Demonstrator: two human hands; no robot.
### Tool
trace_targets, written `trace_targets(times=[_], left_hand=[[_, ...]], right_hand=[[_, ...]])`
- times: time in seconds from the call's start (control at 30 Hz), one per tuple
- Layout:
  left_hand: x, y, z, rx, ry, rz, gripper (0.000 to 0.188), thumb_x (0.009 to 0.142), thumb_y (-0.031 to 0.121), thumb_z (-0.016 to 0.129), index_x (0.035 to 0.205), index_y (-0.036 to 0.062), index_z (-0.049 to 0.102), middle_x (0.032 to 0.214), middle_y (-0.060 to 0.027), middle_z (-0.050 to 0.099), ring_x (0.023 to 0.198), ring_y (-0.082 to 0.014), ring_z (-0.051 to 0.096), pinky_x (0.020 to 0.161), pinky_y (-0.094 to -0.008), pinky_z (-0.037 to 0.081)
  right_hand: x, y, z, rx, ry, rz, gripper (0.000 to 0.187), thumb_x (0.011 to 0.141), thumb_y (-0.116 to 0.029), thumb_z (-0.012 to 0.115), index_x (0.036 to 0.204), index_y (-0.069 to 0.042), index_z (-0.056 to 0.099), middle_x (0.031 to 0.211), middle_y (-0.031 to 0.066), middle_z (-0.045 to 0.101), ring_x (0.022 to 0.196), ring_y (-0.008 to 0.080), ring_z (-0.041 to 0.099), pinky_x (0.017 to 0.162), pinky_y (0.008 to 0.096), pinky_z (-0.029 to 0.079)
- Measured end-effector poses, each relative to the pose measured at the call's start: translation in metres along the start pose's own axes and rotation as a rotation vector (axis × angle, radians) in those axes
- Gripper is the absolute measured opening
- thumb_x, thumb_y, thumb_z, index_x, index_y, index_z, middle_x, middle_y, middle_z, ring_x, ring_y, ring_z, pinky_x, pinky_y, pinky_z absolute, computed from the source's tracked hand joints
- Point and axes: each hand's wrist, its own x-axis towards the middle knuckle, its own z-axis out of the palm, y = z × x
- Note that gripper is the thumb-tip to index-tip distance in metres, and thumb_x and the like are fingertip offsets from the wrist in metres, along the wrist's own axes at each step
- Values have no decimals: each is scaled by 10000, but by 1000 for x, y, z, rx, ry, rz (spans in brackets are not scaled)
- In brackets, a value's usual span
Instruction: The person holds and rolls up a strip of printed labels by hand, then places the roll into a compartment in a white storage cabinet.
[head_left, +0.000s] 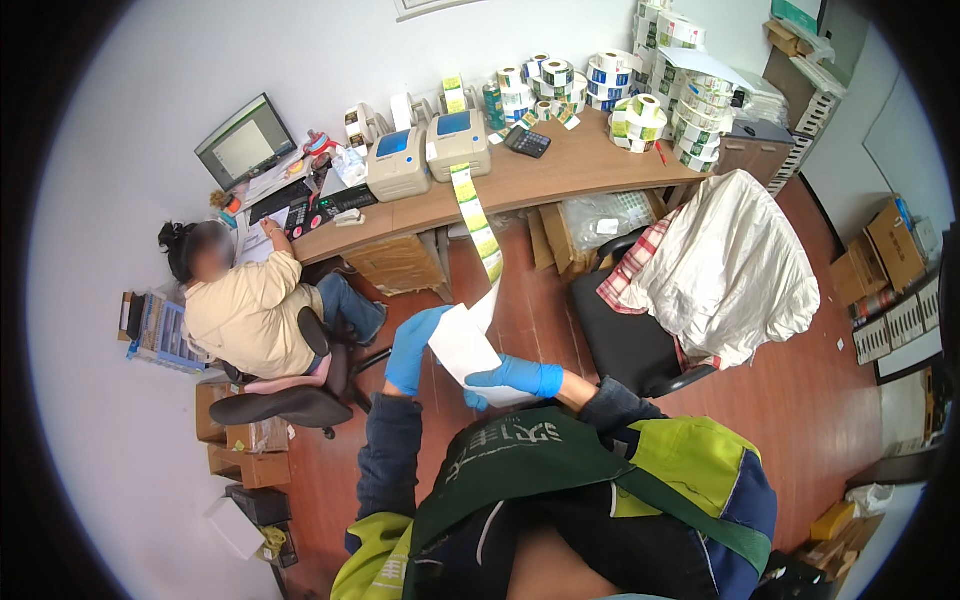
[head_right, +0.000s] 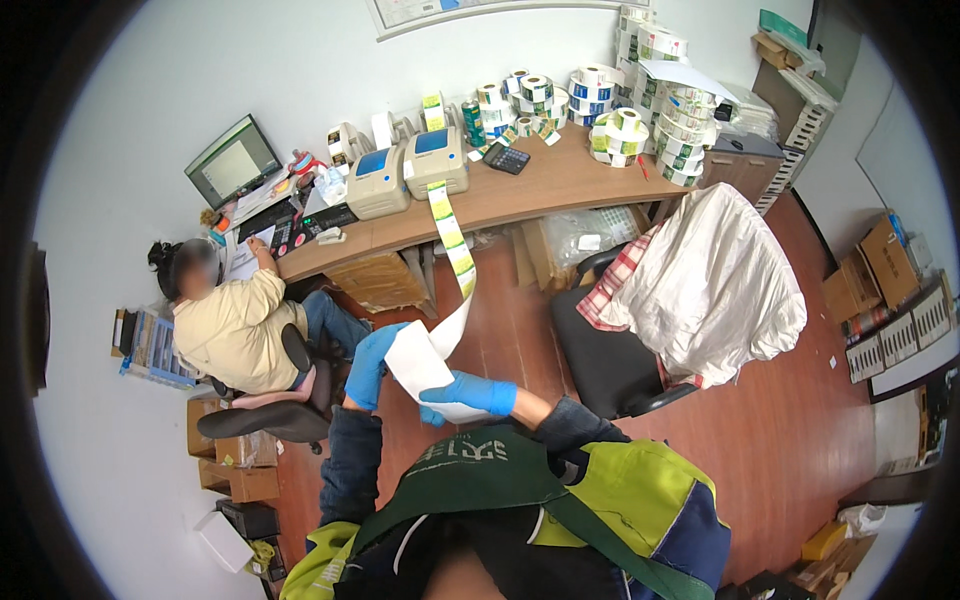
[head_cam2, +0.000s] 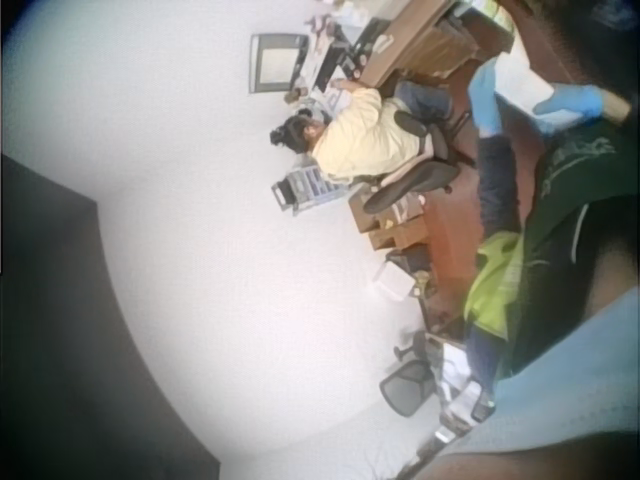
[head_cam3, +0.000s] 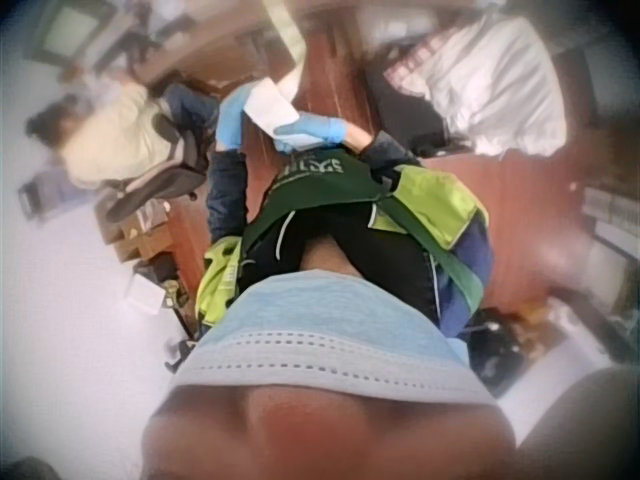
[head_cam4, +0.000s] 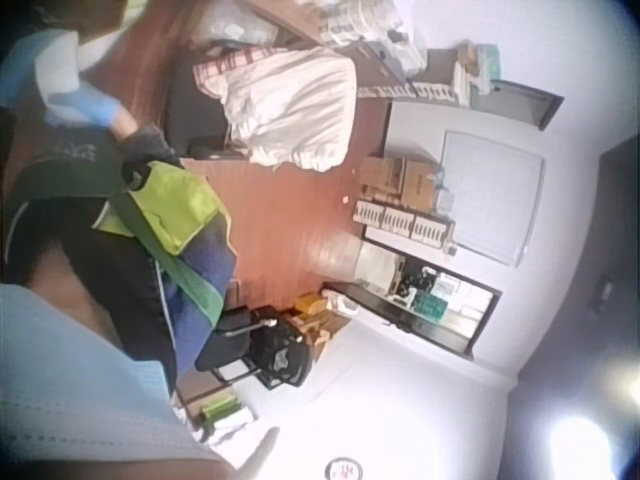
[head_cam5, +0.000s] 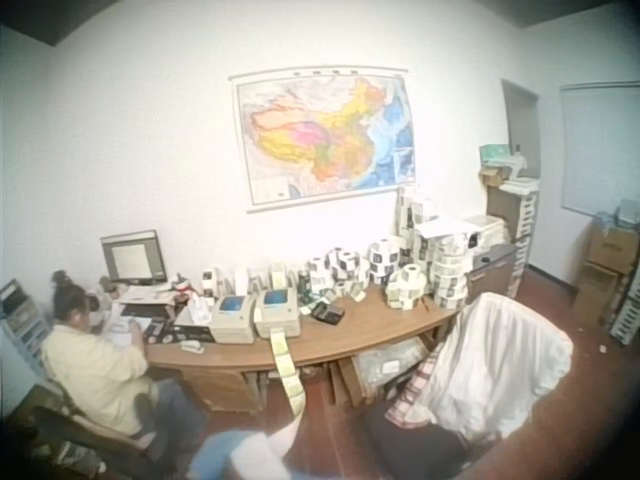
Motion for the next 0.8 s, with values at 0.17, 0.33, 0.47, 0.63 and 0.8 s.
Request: trace_targets(times=[0.17,0.33,0.47,0.63,0.8], left_hand=[[-14,-7,-1,-536,-20,-200,524,918,234,576,1352,-33,456,1269,-167,587,1120,-270,608,952,-354,496],[-10,11,14,-426,-360,-178,720,859,268,646,1433,-31,331,1351,-233,511,1179,-325,574,967,-374,502],[-9,7,13,-373,-314,-150,707,792,197,702,1390,-29,400,1313,-203,551,1182,-325,575,974,-406,493],[-12,8,19,-328,-314,-155,723,770,143,724,1393,-30,400,1291,-188,573,1198,-310,565,988,-390,483],[-21,15,26,-172,-358,-257,624,790,158,752,1322,-27,484,1200,-162,623,1102,-234,614,913,-330,509]], right_hand=[[6,-10,-2,32,-15,1,274,962,-258,596,1110,-30,625,947,59,649,843,127,609,742,256,494],[22,-19,-4,-23,-134,-30,284,940,-213,613,1156,-40,545,930,51,622,809,124,597,712,258,494],[21,-15,-4,38,-94,-46,329,937,-185,616,1210,-32,516,1009,79,636,806,129,611,704,257,508],[16,-9,-7,181,-132,-12,435,930,-208,636,1295,-33,476,1092,108,637,875,141,618,716,270,524],[8,-11,-1,155,-99,-116,518,919,-205,655,1373,-70,445,1127,116,628,991,188,615,778,297,531]])
